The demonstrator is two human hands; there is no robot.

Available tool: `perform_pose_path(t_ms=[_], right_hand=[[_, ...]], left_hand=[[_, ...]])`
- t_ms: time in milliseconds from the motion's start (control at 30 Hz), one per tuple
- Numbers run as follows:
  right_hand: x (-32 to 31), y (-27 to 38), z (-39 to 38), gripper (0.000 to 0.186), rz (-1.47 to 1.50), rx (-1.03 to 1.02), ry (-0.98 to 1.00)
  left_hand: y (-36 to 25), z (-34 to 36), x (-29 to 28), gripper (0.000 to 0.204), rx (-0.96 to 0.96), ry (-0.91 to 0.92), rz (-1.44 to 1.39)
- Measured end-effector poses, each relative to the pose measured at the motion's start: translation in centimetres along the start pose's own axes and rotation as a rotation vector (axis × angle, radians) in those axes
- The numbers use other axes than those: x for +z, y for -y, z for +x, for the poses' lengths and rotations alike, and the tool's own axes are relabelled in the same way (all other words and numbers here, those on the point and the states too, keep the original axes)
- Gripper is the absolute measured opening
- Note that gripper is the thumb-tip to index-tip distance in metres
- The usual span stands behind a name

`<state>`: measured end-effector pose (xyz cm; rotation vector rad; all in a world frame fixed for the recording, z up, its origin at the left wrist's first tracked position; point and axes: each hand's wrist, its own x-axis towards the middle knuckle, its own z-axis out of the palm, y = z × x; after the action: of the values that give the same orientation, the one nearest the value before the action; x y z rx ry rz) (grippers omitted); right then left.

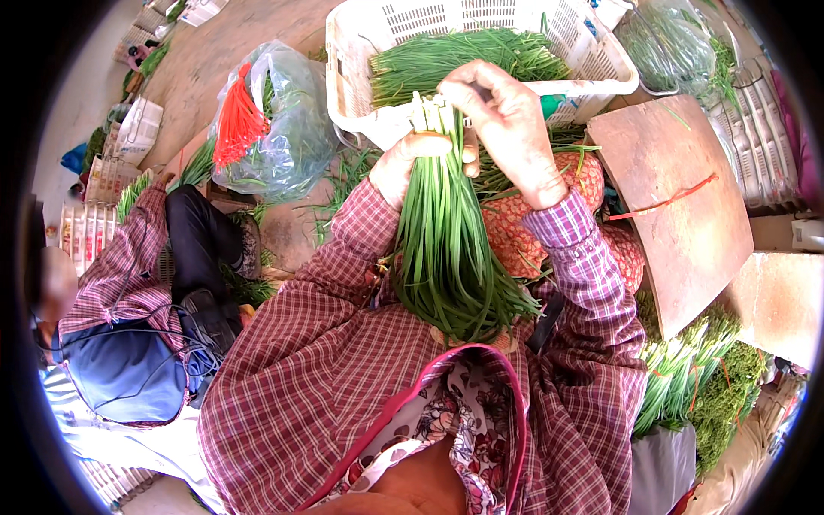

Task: The person picks up bundles of green onions, aligns them, and removes loose or yellowed leaves by hand before placing them into a white plastic crate.

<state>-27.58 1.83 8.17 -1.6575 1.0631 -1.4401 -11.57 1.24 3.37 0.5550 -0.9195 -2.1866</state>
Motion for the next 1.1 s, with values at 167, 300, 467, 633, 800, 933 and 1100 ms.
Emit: perform_pose_path(t_ms=[167,300,467,633,800,933,1100], right_hand=[[-2.0,2.1,1.3,0.017,-0.145,-0.013,-0.101],[-1.4,3.3,0.7,0.021,-0.611,-0.250,0.118],[-1.4,2.5,-0.2,0.018,-0.671,-0.193,0.090],[-1.8,3.1,-0.5,0.019,-0.783,-0.200,0.095],[-1.6,3.5,-0.5,0.022,-0.952,-0.217,0.120],[-1.6,3.0,-0.6,0.020,-1.022,-0.228,0.129],[-1.2,3.1,-0.7,0.016,-1.007,-0.287,0.077]], left_hand=[[-0.8,-0.5,1.1,0.039,-0.014,-0.034,0.012],[-0.9,-0.4,0.8,0.045,-0.012,0.019,-0.018],[-0.9,-0.4,1.5,0.030,0.053,0.070,0.005],[-0.8,-0.4,1.3,0.025,0.044,0.069,0.043],[-0.6,-0.3,0.8,0.026,0.035,0.095,0.043],[-0.7,-0.7,1.0,0.033,0.016,0.052,0.072],[-0.8,-1.1,1.5,0.039,-0.010,0.002,0.022]])
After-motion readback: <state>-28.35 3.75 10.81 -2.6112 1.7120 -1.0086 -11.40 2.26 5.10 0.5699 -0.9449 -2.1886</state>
